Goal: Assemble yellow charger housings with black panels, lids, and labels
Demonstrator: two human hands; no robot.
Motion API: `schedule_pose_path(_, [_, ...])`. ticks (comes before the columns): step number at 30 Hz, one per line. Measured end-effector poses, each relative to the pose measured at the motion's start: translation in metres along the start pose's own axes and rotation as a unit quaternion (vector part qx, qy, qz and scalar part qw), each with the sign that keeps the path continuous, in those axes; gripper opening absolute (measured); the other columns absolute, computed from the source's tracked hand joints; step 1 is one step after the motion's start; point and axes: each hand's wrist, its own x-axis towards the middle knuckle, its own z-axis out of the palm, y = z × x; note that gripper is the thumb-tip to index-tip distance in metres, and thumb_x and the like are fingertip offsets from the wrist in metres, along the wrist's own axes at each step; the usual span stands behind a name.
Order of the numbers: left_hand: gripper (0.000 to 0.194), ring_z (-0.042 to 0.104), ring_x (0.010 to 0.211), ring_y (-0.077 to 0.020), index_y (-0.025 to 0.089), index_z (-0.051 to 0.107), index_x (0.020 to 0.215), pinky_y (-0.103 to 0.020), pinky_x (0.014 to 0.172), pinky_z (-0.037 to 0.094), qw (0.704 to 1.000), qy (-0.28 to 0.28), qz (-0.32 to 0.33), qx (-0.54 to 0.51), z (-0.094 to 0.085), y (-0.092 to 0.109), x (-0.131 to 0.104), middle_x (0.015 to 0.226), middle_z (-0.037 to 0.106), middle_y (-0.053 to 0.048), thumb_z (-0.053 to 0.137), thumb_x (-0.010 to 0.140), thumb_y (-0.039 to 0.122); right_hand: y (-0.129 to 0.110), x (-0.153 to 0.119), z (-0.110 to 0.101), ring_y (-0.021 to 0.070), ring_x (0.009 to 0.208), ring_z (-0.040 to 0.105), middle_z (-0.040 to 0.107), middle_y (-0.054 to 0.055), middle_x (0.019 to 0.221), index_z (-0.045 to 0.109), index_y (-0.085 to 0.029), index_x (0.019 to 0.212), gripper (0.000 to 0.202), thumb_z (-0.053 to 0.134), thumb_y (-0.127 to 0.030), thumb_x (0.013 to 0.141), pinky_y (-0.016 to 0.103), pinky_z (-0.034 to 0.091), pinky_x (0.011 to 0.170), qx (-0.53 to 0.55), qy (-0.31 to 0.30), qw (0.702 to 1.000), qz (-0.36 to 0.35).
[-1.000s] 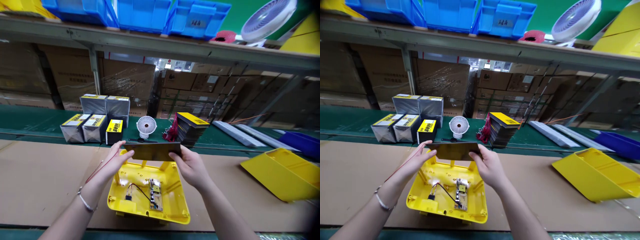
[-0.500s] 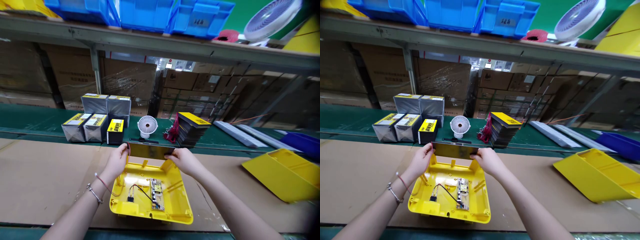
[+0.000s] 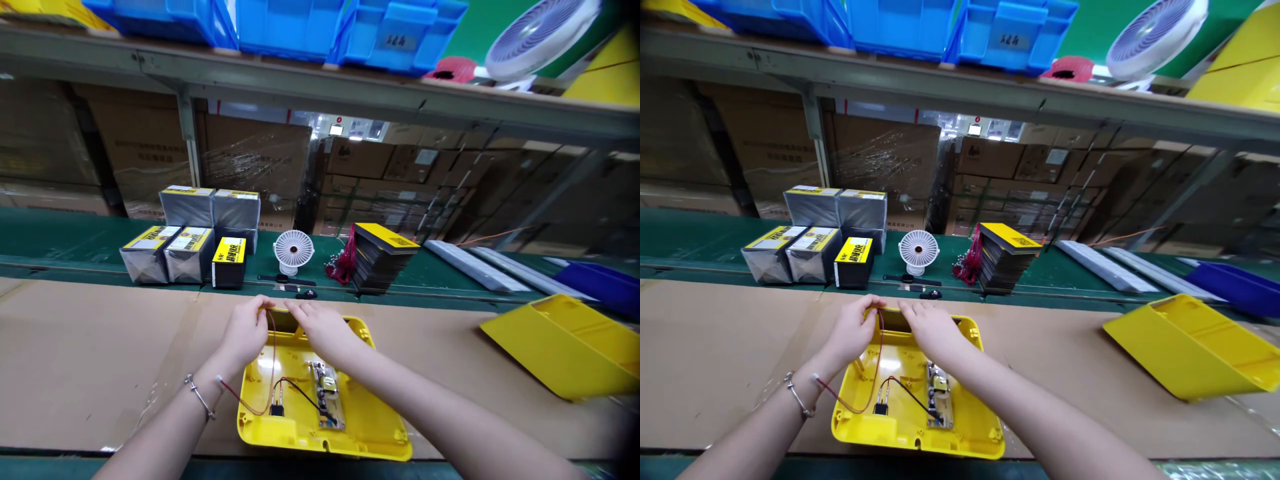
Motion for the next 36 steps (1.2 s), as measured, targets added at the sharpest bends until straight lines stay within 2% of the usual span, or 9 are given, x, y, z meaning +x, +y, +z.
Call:
schedule_pose_path(4, [0.027,0.064,0.093,-0.0214,0.020,0.064,0.098,-0.035,0.087,0.047,1.000,-0.005,-0.012,-0.003,-0.001,0.002,-0.002,0.099,0.071,-0.005,0.043,0.082,0.014,0.013,0.007,-0.008,0.0178,0.084,0.063,0.069,0.007,0.090,0.068,-0.021,0.098,0.024,0.047,-0.030,0.091,0.025,0.045,0.072,0.018,-0.036,0.999,0.022])
schedule_pose_path(9, [0.027,0.063,0.097,-0.0194,0.019,0.063,0.103,-0.034,0.089,0.047,0.999,-0.012,-0.037,0.001,-0.004,0.000,-0.002,0.104,0.069,-0.006,0.043,0.085,0.014,0.012,0.014,-0.020,0.0212,0.067,0.064,0.068,0.008,0.073,0.067,-0.018,0.071,0.027,0.060,-0.041,0.082,0.027,0.040,0.057,0.010,-0.049,0.995,0.092])
schedule_pose_path(14, [0.024,0.063,0.084,-0.0173,0.014,0.063,0.091,-0.038,0.080,0.050,0.993,-0.068,-0.079,0.056,-0.017,-0.007,0.007,0.087,0.067,-0.004,0.050,0.090,0.035,-0.013,0.016,-0.034,0.0218,0.090,0.063,0.070,0.009,0.091,0.068,-0.019,0.091,0.031,0.051,-0.045,0.089,0.028,0.042,0.074,0.019,-0.010,0.999,0.039])
schedule_pose_path(18, [0.033,0.060,0.067,-0.0137,0.014,0.063,0.077,-0.032,0.067,0.051,0.976,-0.161,-0.083,0.122,-0.033,-0.003,0.018,0.069,0.062,0.001,0.052,0.089,0.042,-0.041,0.018,-0.030,0.0242,0.072,0.065,0.069,0.012,0.073,0.069,-0.015,0.075,0.043,0.044,-0.046,0.091,0.031,0.042,0.066,0.018,-0.031,0.999,-0.003])
schedule_pose_path(23, [0.024,0.060,0.067,-0.0125,0.015,0.063,0.079,-0.030,0.066,0.051,0.947,-0.254,-0.060,0.187,-0.046,0.009,0.034,0.073,0.064,0.001,0.059,0.086,0.037,-0.059,0.022,-0.016,0.0214,0.073,0.066,0.071,0.010,0.084,0.068,-0.014,0.091,0.020,0.053,-0.010,0.079,0.026,0.041,0.063,0.033,-0.059,0.995,-0.070])
schedule_pose_path(28, [0.021,0.059,0.067,-0.0115,0.015,0.063,0.082,-0.028,0.063,0.052,0.925,-0.299,-0.062,0.228,-0.046,0.016,0.046,0.078,0.064,0.000,0.059,0.087,0.034,-0.040,0.014,-0.025,0.0164,0.062,0.063,0.071,0.003,0.075,0.071,-0.023,0.095,0.038,0.057,-0.001,0.067,0.023,0.036,0.054,0.057,-0.102,0.989,-0.092])
schedule_pose_path(31, [0.020,0.060,0.067,-0.0114,0.014,0.062,0.086,-0.027,0.062,0.052,0.921,-0.306,-0.070,0.232,-0.040,0.010,0.050,0.081,0.064,0.000,0.058,0.087,0.034,-0.020,0.002,-0.037,0.0144,0.056,0.060,0.068,0.000,0.068,0.073,-0.026,0.088,0.026,0.060,-0.010,0.074,0.023,0.034,0.050,0.071,-0.109,0.989,-0.073])
schedule_pose_path(34, [0.021,0.060,0.070,-0.0122,0.014,0.061,0.091,-0.028,0.063,0.053,0.926,-0.302,-0.069,0.217,-0.031,-0.003,0.048,0.085,0.063,-0.001,0.058,0.088,0.034,-0.002,-0.012,-0.042,0.0159,0.079,0.062,0.069,0.003,0.086,0.071,-0.025,0.094,0.024,0.047,-0.025,0.091,0.024,0.043,0.067,0.080,-0.057,0.994,-0.042])
schedule_pose_path(36, [0.021,0.060,0.070,-0.0123,0.013,0.061,0.093,-0.028,0.062,0.053,0.933,-0.289,-0.066,0.205,-0.026,-0.011,0.046,0.085,0.063,-0.001,0.058,0.088,0.034,0.008,-0.020,-0.038,0.0201,0.097,0.058,0.065,0.007,0.101,0.067,-0.021,0.105,0.024,0.047,-0.025,0.091,0.028,0.044,0.081,0.053,0.002,0.999,0.011])
